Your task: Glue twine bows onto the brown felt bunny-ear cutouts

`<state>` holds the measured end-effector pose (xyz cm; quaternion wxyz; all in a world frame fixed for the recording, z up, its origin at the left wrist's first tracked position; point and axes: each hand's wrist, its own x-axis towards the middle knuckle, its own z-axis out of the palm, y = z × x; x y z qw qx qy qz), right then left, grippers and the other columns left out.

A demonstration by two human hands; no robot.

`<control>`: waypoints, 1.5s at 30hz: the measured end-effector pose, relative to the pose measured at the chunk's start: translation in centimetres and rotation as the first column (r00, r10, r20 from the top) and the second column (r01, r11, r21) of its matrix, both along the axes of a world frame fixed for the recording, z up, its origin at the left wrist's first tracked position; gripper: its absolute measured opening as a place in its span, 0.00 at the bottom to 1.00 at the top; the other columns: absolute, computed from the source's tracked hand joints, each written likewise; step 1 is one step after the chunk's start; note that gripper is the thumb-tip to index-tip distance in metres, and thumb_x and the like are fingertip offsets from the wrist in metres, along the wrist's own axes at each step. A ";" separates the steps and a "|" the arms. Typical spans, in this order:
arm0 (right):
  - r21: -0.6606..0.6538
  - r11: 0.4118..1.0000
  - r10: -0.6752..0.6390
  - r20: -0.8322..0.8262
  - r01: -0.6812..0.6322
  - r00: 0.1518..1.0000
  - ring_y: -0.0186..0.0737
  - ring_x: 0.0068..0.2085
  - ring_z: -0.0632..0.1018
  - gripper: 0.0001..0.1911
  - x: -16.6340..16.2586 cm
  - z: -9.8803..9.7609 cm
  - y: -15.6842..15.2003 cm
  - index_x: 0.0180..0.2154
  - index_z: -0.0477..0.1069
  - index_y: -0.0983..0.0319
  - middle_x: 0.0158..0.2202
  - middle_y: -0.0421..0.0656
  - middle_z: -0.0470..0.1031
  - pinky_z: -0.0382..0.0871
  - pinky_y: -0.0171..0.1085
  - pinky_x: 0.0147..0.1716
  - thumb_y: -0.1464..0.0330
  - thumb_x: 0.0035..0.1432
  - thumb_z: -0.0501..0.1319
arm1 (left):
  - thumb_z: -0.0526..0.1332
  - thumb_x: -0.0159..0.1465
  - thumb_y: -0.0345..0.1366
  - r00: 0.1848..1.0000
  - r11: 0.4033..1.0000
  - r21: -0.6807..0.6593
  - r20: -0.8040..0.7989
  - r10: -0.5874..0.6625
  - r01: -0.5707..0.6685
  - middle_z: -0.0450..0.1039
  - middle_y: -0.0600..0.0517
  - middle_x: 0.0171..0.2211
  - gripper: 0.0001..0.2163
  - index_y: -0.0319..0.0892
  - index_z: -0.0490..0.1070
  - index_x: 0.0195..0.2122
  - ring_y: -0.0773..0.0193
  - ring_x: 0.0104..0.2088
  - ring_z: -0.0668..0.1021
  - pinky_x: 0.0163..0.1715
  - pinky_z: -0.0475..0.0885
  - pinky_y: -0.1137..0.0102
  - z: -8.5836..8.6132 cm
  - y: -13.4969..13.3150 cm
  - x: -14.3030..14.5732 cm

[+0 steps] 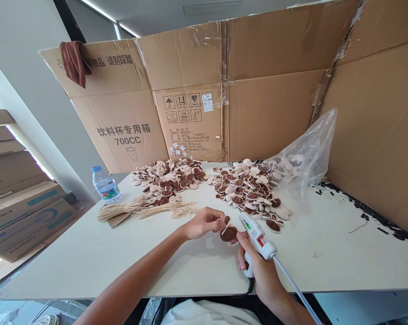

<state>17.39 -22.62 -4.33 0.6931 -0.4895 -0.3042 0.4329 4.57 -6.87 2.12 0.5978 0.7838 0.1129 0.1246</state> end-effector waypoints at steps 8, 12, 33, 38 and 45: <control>0.028 0.999 0.015 0.015 -0.016 1.000 0.31 0.19 0.60 0.17 0.1 -0.3 -0.1 0.34 0.71 0.58 0.16 0.31 0.63 0.58 0.34 0.24 0.52 0.66 0.62 | 0.61 0.66 0.48 0.965 0.972 -0.087 0.130 0.227 -0.216 0.62 0.53 0.25 0.19 0.39 0.65 0.25 0.66 0.29 0.66 0.32 0.62 0.69 0.6 0.6 0.0; 0.045 0.999 0.016 0.012 -0.016 1.000 0.31 0.18 0.60 0.17 0.1 -0.8 0.0 0.34 0.73 0.59 0.16 0.31 0.61 0.57 0.34 0.22 0.53 0.66 0.62 | 0.57 0.69 0.53 0.937 0.940 0.015 0.073 0.340 -0.342 0.66 0.53 0.24 0.22 0.39 0.68 0.27 0.66 0.28 0.67 0.34 0.63 0.69 0.5 1.0 0.3; 0.038 0.999 0.024 0.022 -0.025 0.999 0.32 0.19 0.60 0.15 0.0 -0.2 -0.1 0.33 0.71 0.58 0.15 0.31 0.62 0.57 0.34 0.24 0.55 0.67 0.60 | 0.57 0.62 0.65 0.798 0.800 0.154 -0.093 0.595 -0.579 0.66 0.54 0.21 0.29 0.39 0.70 0.26 0.68 0.23 0.66 0.25 0.60 0.72 -2.6 4.4 1.6; 0.047 0.999 0.011 0.023 -0.012 1.000 0.32 0.18 0.60 0.15 0.0 -0.8 0.2 0.33 0.72 0.58 0.16 0.31 0.64 0.60 0.35 0.25 0.55 0.68 0.60 | 0.60 0.60 0.65 0.839 0.842 0.077 -0.072 0.540 -0.535 0.67 0.53 0.21 0.29 0.39 0.70 0.25 0.68 0.22 0.66 0.27 0.63 0.71 -0.3 8.2 5.6; 0.036 0.999 -0.002 -0.001 0.002 1.000 0.31 0.19 0.60 0.15 0.0 -0.3 0.2 0.31 0.71 0.58 0.18 0.32 0.68 0.63 0.36 0.30 0.56 0.66 0.62 | 0.65 0.61 0.58 0.716 0.733 0.131 -0.160 0.680 -0.667 0.61 0.55 0.16 0.25 0.39 0.70 0.22 0.70 0.17 0.63 0.20 0.58 0.72 0.9 13.1 12.2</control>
